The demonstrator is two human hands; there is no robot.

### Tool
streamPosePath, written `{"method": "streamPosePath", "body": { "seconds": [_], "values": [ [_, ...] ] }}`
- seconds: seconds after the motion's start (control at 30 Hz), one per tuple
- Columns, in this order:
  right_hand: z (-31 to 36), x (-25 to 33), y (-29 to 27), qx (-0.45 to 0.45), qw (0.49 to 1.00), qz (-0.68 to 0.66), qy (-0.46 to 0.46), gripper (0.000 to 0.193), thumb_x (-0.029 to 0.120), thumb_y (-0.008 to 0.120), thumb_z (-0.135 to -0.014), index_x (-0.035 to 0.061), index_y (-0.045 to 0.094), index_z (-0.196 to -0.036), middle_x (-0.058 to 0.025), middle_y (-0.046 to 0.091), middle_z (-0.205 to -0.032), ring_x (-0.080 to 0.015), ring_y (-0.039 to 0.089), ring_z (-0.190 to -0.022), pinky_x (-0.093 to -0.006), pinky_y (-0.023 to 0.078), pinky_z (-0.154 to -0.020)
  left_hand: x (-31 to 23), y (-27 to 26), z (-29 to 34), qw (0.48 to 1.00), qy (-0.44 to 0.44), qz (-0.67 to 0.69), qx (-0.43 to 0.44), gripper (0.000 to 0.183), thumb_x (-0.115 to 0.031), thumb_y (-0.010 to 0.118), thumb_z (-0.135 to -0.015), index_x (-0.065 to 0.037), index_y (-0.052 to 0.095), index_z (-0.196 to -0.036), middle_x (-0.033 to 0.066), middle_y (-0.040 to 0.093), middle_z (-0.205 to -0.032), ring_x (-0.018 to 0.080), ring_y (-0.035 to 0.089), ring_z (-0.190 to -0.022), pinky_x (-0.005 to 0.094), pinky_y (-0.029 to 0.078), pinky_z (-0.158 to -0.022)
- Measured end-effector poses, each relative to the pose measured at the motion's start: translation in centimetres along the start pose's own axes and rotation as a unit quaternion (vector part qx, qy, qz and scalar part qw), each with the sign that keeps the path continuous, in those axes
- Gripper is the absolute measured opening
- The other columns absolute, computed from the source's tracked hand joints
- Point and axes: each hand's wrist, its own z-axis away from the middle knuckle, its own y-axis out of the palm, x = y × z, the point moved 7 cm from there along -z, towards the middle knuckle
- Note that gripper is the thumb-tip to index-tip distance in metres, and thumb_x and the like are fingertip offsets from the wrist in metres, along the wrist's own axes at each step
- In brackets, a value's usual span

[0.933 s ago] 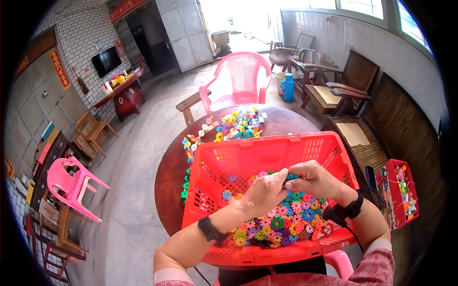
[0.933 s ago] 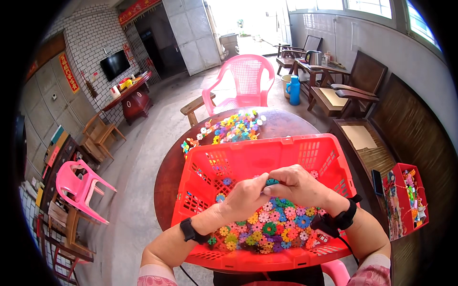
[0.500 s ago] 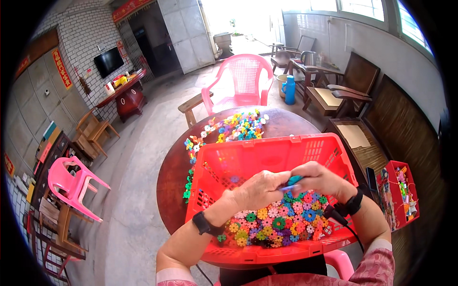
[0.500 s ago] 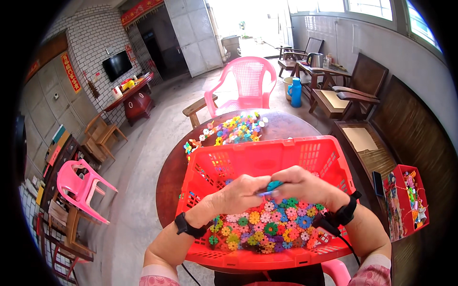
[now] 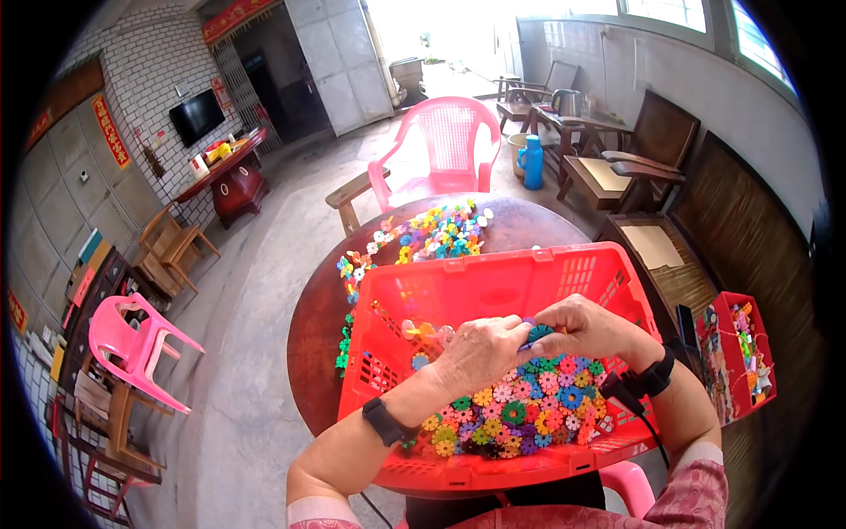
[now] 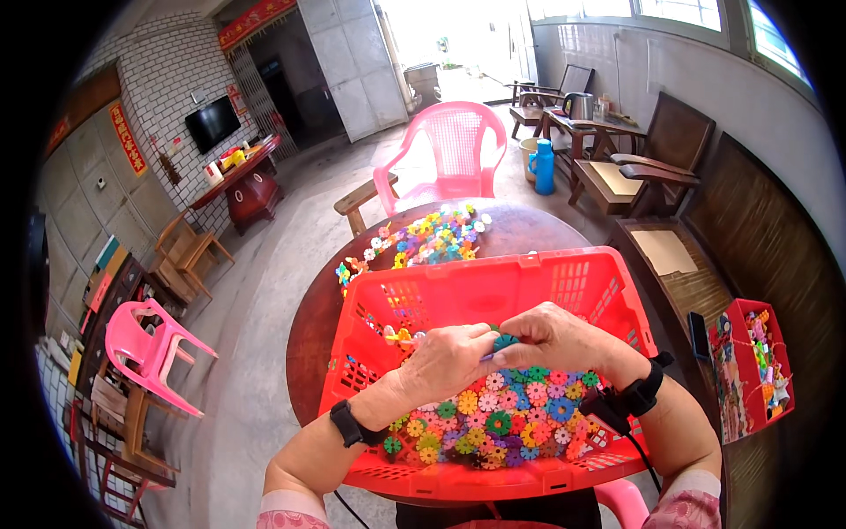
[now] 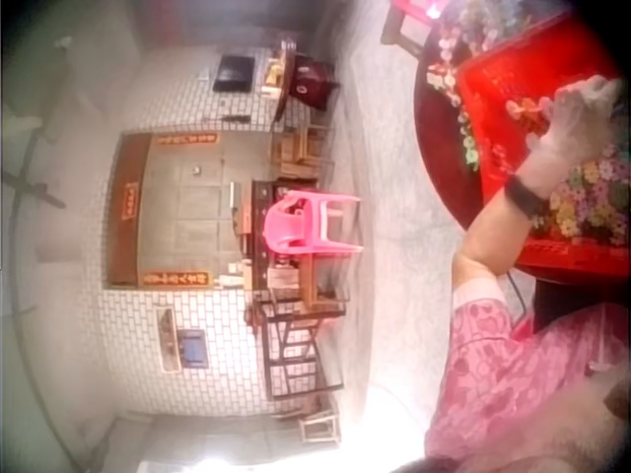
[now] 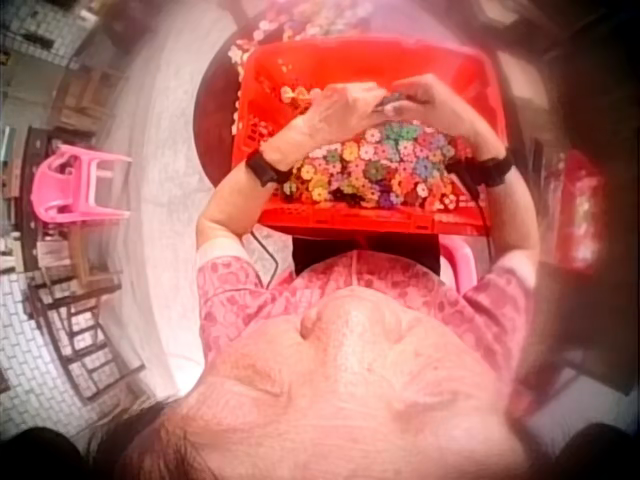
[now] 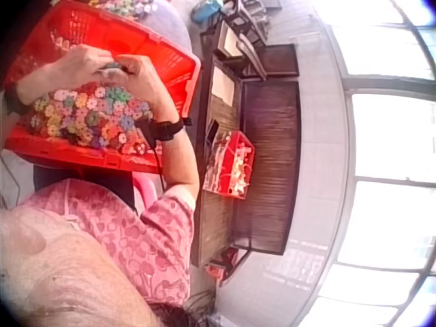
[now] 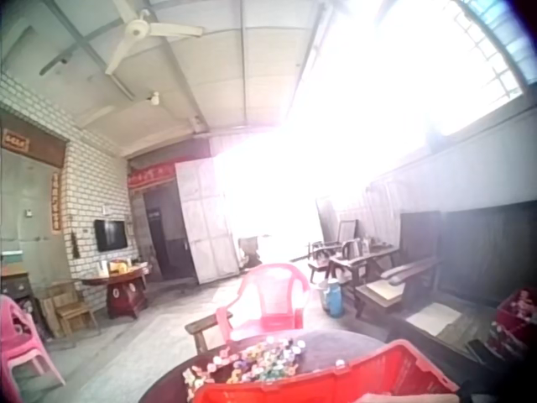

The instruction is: The person is assembling colorful interlocking toy bricks, connecting them into chains and shapes.

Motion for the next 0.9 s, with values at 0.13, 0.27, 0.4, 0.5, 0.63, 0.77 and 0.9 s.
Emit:
{"method": "streamPosePath", "body": {
  "seconds": [0.13, 0.27, 0.4, 0.5, 0.63, 0.77, 0.9],
  "values": [
    [0.1, 0.6, 0.2, 0.004, 0.999, 0.018, -0.047, 0.021, 0.016, 0.068, -0.086, -0.0021, 0.061, -0.079, -0.0115, 0.049, -0.059, -0.0160, 0.045, -0.049, -0.0325, 0.039, -0.049, -0.4, 0.5, 0.1, 0.999, 0.021, 0.010, 0.033, 0.020, -0.020, 0.063, -0.086, -0.002, 0.055, -0.085, 0.0122, 0.060, -0.079, 0.0328, 0.064, -0.078, 0.0430, 0.051, -0.066],
    [0.6, 0.2, 1.0, 0.107, 0.979, -0.173, -0.022, 0.017, 0.014, 0.068, -0.085, -0.0026, 0.063, -0.085, -0.0102, 0.059, -0.066, -0.0119, 0.055, -0.057, -0.0291, 0.042, -0.054, -0.5, 0.5, 0.2, 0.992, 0.031, 0.047, 0.112, 0.021, -0.021, 0.062, -0.087, -0.001, 0.056, -0.086, 0.0124, 0.061, -0.079, 0.0334, 0.064, -0.080, 0.0434, 0.050, -0.067],
    [1.3, 1.4, 0.1, 0.129, 0.917, -0.376, -0.045, 0.016, 0.011, 0.069, -0.084, -0.0018, 0.064, -0.092, -0.0096, 0.061, -0.069, -0.0104, 0.058, -0.065, -0.0290, 0.045, -0.060, -1.4, -0.5, -0.1, 0.967, 0.080, 0.221, 0.103, 0.026, -0.020, 0.065, -0.086, -0.001, 0.058, -0.102, 0.0159, 0.063, -0.086, 0.0333, 0.064, -0.083, 0.0419, 0.051, -0.070],
    [1.1, 0.3, -1.0, 0.103, 0.993, -0.061, -0.002, 0.017, 0.014, 0.069, -0.083, 0.0002, 0.065, -0.092, -0.0092, 0.063, -0.071, -0.0132, 0.060, -0.066, -0.0295, 0.046, -0.062, -0.9, 0.1, 0.0, 0.986, 0.037, 0.125, 0.106, 0.038, -0.018, 0.066, -0.084, -0.001, 0.053, -0.116, 0.0181, 0.064, -0.098, 0.0349, 0.064, -0.089, 0.0424, 0.051, -0.075],
    [1.2, -1.0, -0.5, -0.009, 0.937, 0.343, -0.066, 0.038, 0.028, 0.073, -0.079, 0.0033, 0.058, -0.103, -0.0130, 0.064, -0.084, -0.0299, 0.064, -0.080, -0.0364, 0.048, -0.068, 0.8, 1.6, 0.6, 0.992, -0.082, 0.062, 0.077, 0.070, -0.014, 0.068, -0.079, -0.001, 0.031, -0.138, 0.0253, 0.057, -0.113, 0.0402, 0.061, -0.097, 0.0443, 0.050, -0.082],
    [-0.5, -1.1, -0.3, -0.066, 0.994, 0.080, -0.040, 0.037, 0.028, 0.070, -0.082, 0.0015, 0.057, -0.105, -0.0178, 0.063, -0.088, -0.0365, 0.062, -0.086, -0.0427, 0.048, -0.073, 1.0, 1.5, 0.4, 0.985, -0.072, 0.156, 0.030, 0.085, 0.002, 0.061, -0.077, 0.000, 0.013, -0.146, 0.0300, 0.046, -0.120, 0.0429, 0.053, -0.110, 0.0454, 0.047, -0.091],
    [-0.9, -1.1, 1.9, -0.059, 0.997, 0.040, -0.030, 0.028, 0.022, 0.066, -0.085, -0.0027, 0.061, -0.096, -0.0204, 0.064, -0.086, -0.0365, 0.063, -0.084, -0.0432, 0.050, -0.074, 0.7, 1.6, 0.0, 0.989, -0.003, 0.151, 0.001, 0.085, 0.008, 0.056, -0.076, -0.001, 0.009, -0.147, 0.0301, 0.044, -0.122, 0.0430, 0.049, -0.115, 0.0454, 0.045, -0.093]
  ]
}}
